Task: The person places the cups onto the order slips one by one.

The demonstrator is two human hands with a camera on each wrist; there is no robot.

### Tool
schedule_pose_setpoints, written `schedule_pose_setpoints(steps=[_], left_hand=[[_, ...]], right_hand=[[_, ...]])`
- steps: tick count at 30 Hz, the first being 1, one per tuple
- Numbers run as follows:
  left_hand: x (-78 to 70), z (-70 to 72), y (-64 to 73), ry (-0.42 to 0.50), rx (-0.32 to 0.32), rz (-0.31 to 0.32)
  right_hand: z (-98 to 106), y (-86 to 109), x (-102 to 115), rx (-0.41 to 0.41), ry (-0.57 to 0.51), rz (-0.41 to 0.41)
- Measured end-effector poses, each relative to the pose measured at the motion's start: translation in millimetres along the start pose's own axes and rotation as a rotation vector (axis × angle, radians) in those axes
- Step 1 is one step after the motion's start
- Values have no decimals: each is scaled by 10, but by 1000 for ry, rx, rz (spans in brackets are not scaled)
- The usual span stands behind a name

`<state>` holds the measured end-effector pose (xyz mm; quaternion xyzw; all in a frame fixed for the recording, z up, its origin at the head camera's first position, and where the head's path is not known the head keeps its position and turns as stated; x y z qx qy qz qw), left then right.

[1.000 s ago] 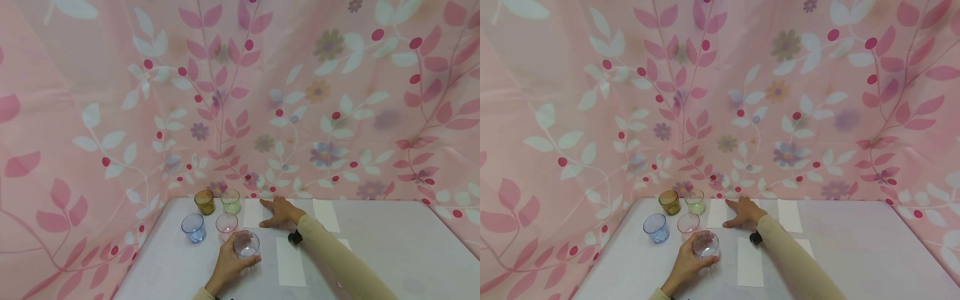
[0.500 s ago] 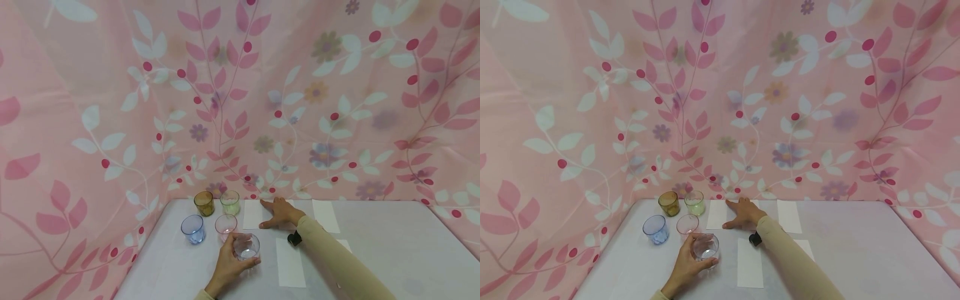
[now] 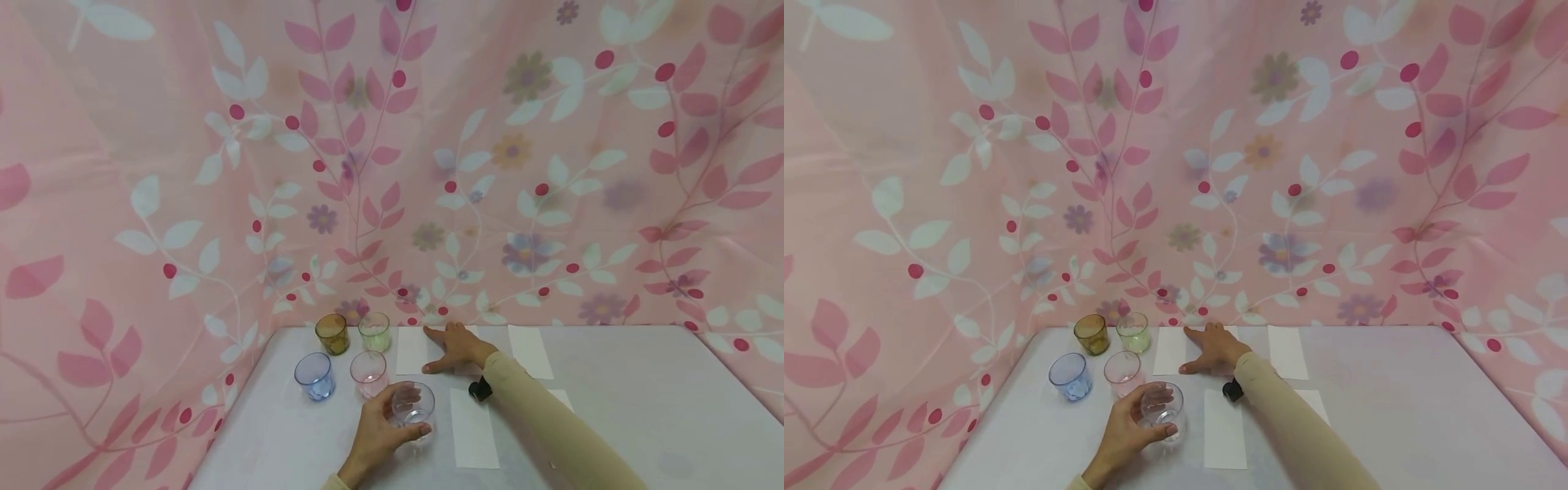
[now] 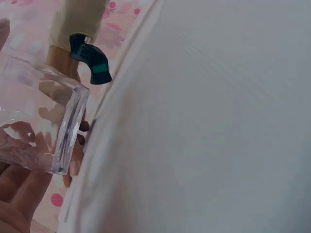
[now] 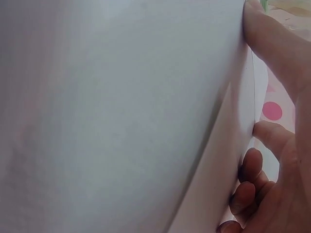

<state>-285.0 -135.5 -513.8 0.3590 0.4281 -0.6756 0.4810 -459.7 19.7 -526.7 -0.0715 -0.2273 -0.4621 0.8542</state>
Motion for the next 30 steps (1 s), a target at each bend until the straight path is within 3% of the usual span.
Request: schedule_pose_setpoints(steps=[4,7,12,19,26,30], left_hand=[[-126,-10,-15,50,26,-1],[-286,25,-61,109,31,-43],[-498,208,-175,211,-28,-129],[-466,465,-344,267,-102,-89],[-511,646,-600,294,-73,-65],[-576,736,-765,227,-48,-78]], right_hand=[[-34,5,-15,14,11,-15],[-33,17,0,14,13,-14],[17,34,47,-5,1,0],[23,38,15,5,-7,-41],[0,31,-35,8,-32,-66],[12,34,-39,1,-41,-63]])
Point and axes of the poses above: each hand's wrist, its own y-axis away from the middle knuckle, its own z-axis out of the back of the hand, x = y × z, the point moved 9 cm from there along -y, towards the middle knuckle, and after that the axes turned 8 degrees about -y, right-handed, at the moved point
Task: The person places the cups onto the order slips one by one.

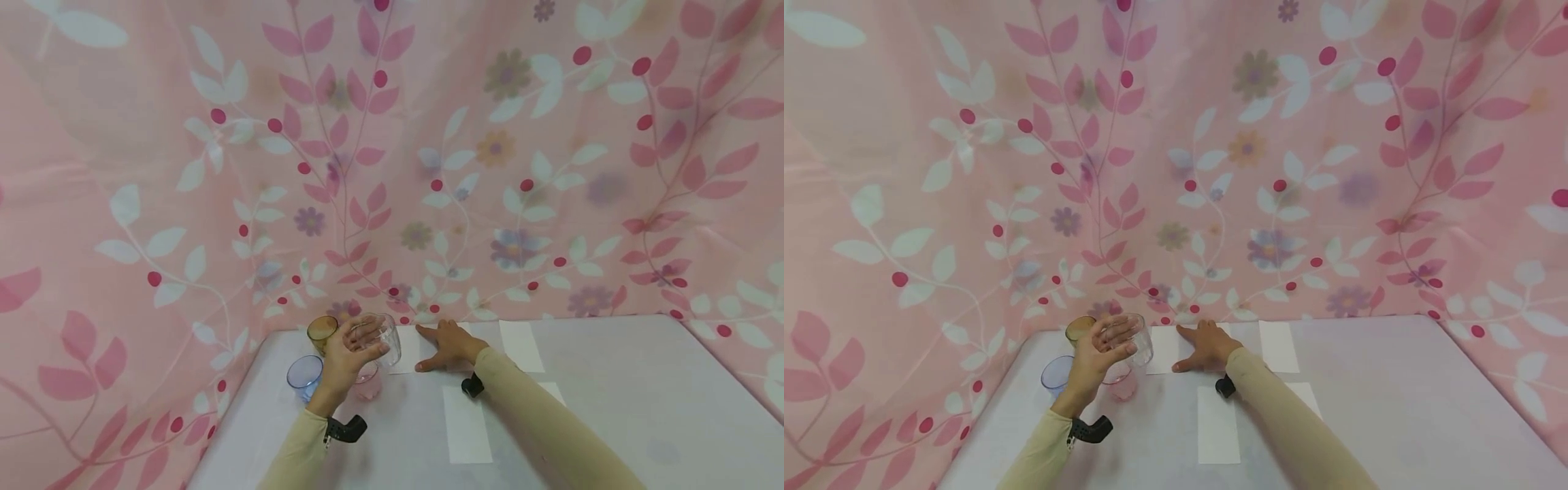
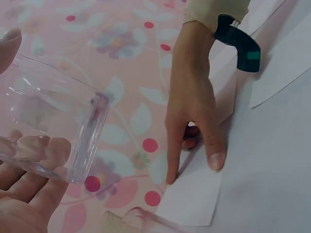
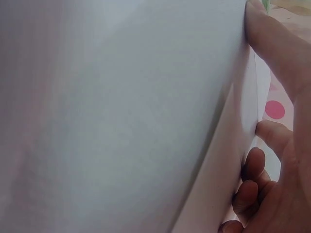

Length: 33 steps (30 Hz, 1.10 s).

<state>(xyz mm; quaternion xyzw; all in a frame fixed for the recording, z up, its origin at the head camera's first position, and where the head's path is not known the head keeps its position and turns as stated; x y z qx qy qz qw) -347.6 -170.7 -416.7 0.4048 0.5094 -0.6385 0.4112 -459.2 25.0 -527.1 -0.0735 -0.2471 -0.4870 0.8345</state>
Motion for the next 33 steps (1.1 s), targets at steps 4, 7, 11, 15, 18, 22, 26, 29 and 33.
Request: schedule_pose_setpoints(steps=[4,7,11,15,18,22,26,29,33], left_hand=[[-41,58,-209,-38,23,-4],[-41,105,-370,-22,31,10],[-19,141,-540,5,43,28],[30,128,-672,42,75,51],[86,106,-760,44,112,71],[191,73,-861,-10,175,105],[311,25,-920,-74,257,150],[384,-28,-944,-110,320,168],[467,-125,-957,-133,403,182]], right_hand=[[11,1,-2,2,-5,0],[24,3,10,6,-12,-2],[17,-7,6,13,-6,0],[2,-22,-5,10,18,10],[4,-25,4,8,21,11],[3,-27,7,8,10,8],[-16,-28,-5,11,15,2],[-28,-29,-14,17,25,-3],[-19,-29,-15,15,30,-6]])
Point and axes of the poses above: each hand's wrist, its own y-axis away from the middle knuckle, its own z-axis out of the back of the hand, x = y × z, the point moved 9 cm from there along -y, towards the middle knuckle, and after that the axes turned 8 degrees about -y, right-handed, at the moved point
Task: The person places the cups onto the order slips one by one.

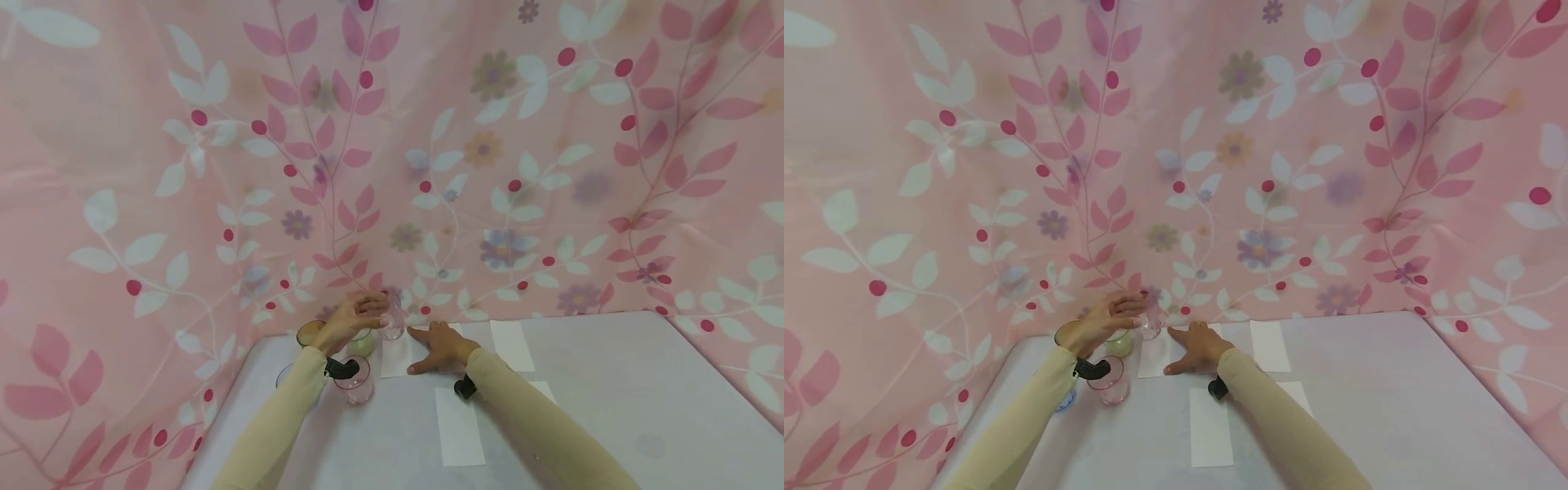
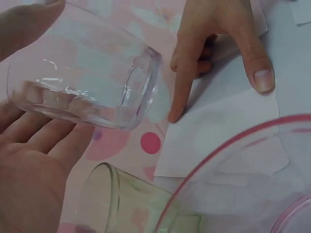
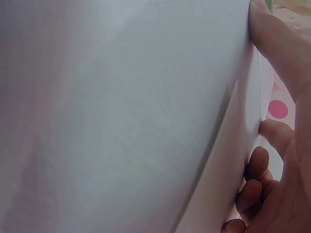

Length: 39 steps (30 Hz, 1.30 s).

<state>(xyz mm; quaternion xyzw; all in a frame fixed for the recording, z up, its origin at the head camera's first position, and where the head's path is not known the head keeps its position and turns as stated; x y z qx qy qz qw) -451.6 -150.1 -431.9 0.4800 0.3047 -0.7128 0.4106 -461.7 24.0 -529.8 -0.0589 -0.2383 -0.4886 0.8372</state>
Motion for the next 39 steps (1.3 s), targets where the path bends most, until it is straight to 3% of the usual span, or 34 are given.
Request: schedule_pose_setpoints(steps=[4,8,23,39], left_hand=[[65,-95,-29,0,73,24],[87,-157,-44,-33,100,35],[148,-250,-110,-224,61,64],[273,-315,-156,-232,78,122]], right_hand=[[-4,-1,8,-1,-1,-3],[-22,-6,4,6,2,-9],[61,49,69,-19,-6,24],[16,-18,-6,-33,11,30]])
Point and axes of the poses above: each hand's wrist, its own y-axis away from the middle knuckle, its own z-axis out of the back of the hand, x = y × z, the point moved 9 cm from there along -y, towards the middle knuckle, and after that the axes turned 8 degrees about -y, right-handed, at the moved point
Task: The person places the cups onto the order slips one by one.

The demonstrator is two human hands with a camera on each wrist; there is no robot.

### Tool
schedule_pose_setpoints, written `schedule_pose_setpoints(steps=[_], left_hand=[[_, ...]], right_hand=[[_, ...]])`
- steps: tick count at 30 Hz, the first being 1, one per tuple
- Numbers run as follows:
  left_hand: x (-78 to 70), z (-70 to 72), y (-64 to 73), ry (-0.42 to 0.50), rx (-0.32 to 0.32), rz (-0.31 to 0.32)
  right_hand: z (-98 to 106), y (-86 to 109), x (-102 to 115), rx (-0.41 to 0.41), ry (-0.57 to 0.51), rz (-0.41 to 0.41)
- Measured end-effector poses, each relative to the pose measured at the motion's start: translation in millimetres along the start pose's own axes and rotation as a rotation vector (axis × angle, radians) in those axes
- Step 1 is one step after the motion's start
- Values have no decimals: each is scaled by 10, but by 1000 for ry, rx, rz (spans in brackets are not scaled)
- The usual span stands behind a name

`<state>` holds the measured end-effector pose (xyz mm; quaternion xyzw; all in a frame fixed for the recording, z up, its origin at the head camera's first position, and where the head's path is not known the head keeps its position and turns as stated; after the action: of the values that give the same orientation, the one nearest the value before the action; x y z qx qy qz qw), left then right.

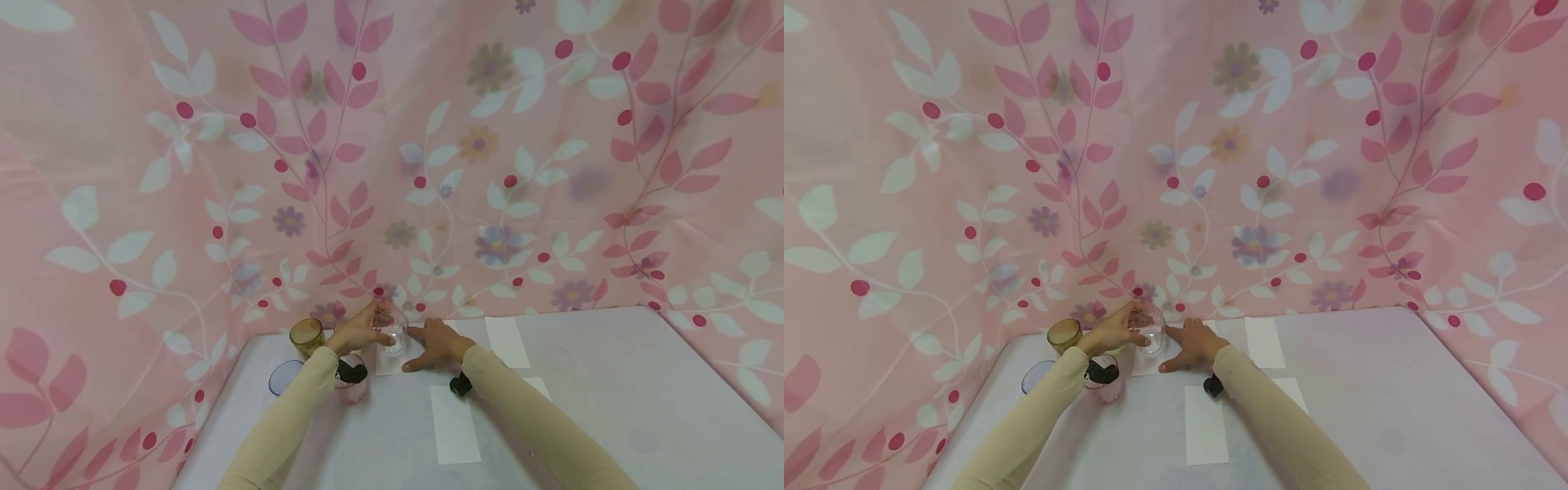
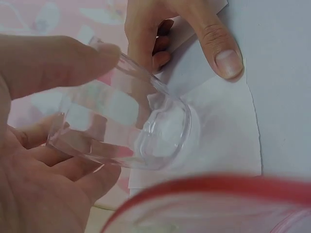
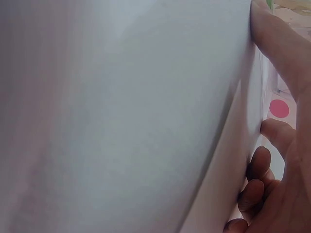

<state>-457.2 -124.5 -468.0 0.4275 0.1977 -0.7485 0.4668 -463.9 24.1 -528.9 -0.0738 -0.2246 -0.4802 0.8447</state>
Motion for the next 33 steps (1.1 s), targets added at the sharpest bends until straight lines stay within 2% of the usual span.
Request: schedule_pose_setpoints(steps=[14,25,33], left_hand=[[33,-23,-6,-55,-14,75],[60,26,-9,-130,-72,78],[65,63,24,-137,-90,81]], right_hand=[[19,-7,0,9,-1,-5],[12,-9,2,20,-9,-8],[19,1,12,33,-24,-12]])
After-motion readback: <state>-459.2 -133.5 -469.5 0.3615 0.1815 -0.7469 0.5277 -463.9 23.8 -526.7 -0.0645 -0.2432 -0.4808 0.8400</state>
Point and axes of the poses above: each hand's wrist, its own y-axis away from the middle knuckle, its own z-axis out of the back of the hand, x = y × z, the point moved 9 cm from there along -y, towards the middle knuckle, and after that the axes turned 8 degrees about -y, right-handed, at the moved point
